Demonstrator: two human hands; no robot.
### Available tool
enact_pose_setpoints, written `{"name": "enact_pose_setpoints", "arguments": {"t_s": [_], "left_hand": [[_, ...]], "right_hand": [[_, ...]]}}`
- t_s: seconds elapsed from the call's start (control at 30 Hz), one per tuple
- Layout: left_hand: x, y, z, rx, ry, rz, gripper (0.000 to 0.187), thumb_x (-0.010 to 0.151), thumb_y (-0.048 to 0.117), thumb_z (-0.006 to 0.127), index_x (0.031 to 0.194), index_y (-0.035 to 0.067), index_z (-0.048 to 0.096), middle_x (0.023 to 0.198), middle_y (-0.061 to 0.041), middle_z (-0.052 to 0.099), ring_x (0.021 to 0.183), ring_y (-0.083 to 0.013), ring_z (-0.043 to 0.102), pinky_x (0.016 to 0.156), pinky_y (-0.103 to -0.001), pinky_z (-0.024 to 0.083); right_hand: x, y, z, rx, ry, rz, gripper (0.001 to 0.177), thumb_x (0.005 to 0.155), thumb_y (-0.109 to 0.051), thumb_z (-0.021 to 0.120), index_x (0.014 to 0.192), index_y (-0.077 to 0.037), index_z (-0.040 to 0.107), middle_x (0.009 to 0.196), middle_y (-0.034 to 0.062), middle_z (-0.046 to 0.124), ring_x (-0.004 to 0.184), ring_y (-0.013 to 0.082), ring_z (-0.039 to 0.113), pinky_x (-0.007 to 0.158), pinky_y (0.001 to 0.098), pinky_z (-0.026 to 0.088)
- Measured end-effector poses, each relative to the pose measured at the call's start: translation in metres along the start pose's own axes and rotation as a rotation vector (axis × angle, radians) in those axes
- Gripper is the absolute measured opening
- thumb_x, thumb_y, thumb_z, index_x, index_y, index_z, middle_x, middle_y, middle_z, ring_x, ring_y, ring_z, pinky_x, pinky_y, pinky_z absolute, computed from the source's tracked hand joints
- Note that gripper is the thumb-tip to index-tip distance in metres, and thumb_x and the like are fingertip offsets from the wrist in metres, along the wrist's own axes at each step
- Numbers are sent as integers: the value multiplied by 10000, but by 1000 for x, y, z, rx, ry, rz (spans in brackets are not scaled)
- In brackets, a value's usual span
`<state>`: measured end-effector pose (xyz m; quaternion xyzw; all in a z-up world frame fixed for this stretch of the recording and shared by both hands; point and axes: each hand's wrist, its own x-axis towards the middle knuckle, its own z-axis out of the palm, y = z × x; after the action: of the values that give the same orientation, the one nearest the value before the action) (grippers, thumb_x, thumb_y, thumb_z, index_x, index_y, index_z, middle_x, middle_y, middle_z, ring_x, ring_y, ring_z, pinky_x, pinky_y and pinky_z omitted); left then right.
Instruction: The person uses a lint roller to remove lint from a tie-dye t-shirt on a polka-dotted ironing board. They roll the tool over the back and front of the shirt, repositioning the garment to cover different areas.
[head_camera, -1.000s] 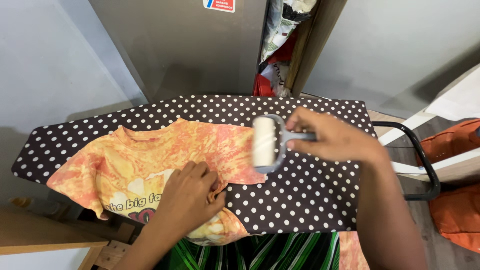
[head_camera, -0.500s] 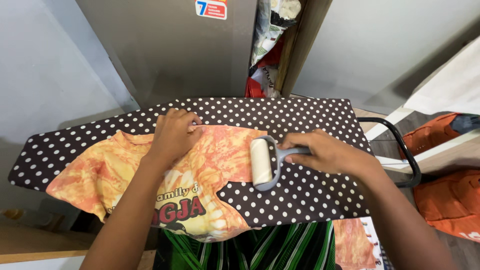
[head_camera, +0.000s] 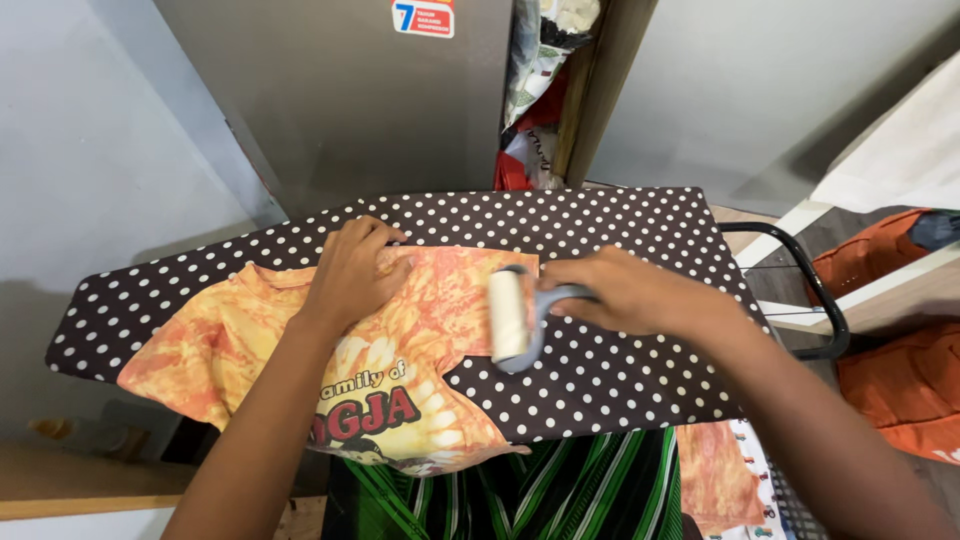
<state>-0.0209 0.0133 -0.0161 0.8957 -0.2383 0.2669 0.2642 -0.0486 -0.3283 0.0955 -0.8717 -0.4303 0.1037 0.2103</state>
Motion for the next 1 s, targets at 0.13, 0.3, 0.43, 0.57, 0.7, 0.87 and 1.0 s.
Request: {"name": "enact_pose_setpoints", "arguments": {"t_s": [0.13, 0.3, 0.43, 0.57, 0.7, 0.87, 1.0], "left_hand": [[2, -2, 4, 58, -28, -2, 281, 819, 273, 781, 1020, 84, 726, 1046, -79, 629, 1069, -276, 584, 923, -432, 434], [6, 1, -1, 97, 37, 101, 320, 810, 247, 784, 1048, 45, 713, 1047, -105, 616, 1042, -299, 585, 911, -455, 439], [-3, 27, -6, 104, 119, 61, 185, 840, 177, 776, 944, 63, 673, 977, -95, 597, 962, -281, 596, 856, -444, 452], [-46, 84, -13, -236, -174, -284, 227, 714, 216, 788, 801, 83, 626, 835, -75, 606, 835, -250, 610, 764, -411, 500], [-66, 111, -24, 0, -150, -19, 288, 662, 251, 796, 820, 72, 634, 911, -102, 596, 914, -308, 573, 736, -454, 456], [-63, 110, -42, 38, -317, -202, 215, 707, 235, 763, 841, 104, 658, 923, -58, 614, 944, -265, 589, 770, -434, 463], [-57, 112, -50, 75, -402, -200, 289, 676, 266, 789, 888, 113, 667, 949, -65, 605, 978, -276, 584, 803, -445, 455]], "right_hand": [[-5, -3, -3, -26, 17, 25, 309, 870, -169, 742, 1160, -114, 649, 942, 106, 778, 773, 317, 751, 702, 428, 580], [32, -14, 28, 81, 107, -124, 269, 868, -96, 727, 1122, -93, 641, 910, 123, 750, 749, 322, 737, 671, 434, 565], [38, -13, 29, 52, 86, -109, 259, 887, -101, 731, 1125, -90, 628, 886, 134, 744, 781, 342, 730, 695, 454, 562], [10, -10, 10, 60, 95, -135, 334, 853, -108, 729, 1173, -102, 630, 943, 120, 765, 774, 338, 742, 699, 444, 581], [-7, -3, 0, -86, -27, 149, 267, 895, -175, 742, 1142, -138, 649, 847, 117, 768, 771, 338, 743, 726, 444, 584], [15, -6, 23, 24, 129, -123, 286, 871, -122, 736, 1138, -95, 636, 959, 133, 768, 780, 336, 744, 705, 437, 582], [35, -16, 38, -3, 171, -150, 229, 881, -97, 732, 1086, -73, 633, 918, 160, 744, 803, 356, 721, 711, 447, 569]]}}
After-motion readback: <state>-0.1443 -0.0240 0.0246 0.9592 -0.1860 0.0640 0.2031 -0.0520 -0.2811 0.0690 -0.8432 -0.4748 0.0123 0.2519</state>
